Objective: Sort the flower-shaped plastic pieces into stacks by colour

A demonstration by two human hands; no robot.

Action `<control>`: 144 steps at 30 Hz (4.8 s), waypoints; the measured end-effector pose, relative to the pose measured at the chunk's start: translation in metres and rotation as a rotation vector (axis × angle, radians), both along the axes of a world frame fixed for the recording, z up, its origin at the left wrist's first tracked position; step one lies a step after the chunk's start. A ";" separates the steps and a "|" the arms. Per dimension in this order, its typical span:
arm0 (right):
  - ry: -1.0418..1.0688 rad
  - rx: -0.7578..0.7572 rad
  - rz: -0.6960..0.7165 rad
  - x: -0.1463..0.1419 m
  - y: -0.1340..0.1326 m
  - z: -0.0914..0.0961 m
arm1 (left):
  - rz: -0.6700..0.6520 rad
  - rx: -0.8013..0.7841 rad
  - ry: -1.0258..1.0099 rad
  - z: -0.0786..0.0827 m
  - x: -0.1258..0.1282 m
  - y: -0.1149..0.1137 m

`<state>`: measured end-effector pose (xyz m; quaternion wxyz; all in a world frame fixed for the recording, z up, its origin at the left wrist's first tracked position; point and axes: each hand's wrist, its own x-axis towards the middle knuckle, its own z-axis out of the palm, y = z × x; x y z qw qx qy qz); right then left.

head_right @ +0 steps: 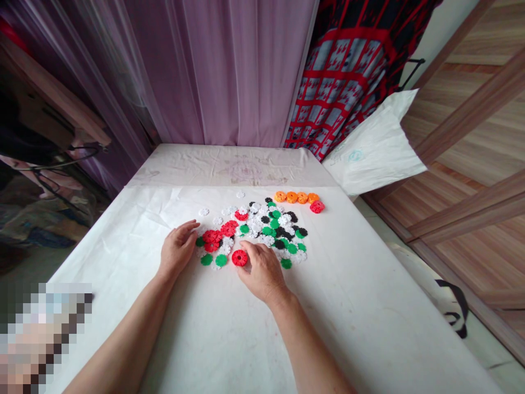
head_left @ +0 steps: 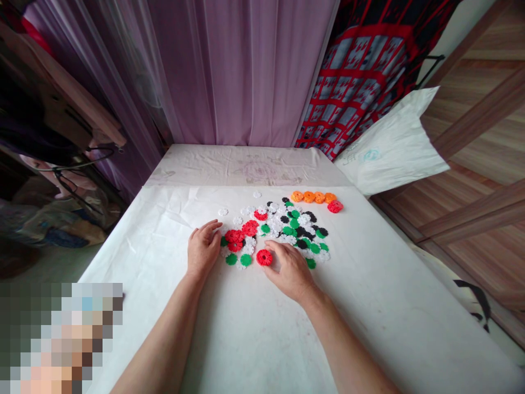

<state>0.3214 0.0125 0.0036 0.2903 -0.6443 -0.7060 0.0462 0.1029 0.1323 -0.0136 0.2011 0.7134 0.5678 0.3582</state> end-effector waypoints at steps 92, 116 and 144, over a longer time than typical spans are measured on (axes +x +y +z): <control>0.046 0.207 0.018 -0.007 0.001 -0.012 | -0.022 0.018 0.054 -0.001 0.000 0.002; 0.025 0.098 -0.047 -0.009 0.000 -0.014 | -0.021 -0.014 0.070 0.006 0.000 0.001; -0.079 -0.021 -0.134 0.034 0.094 0.014 | -0.028 0.009 0.070 0.004 0.000 0.001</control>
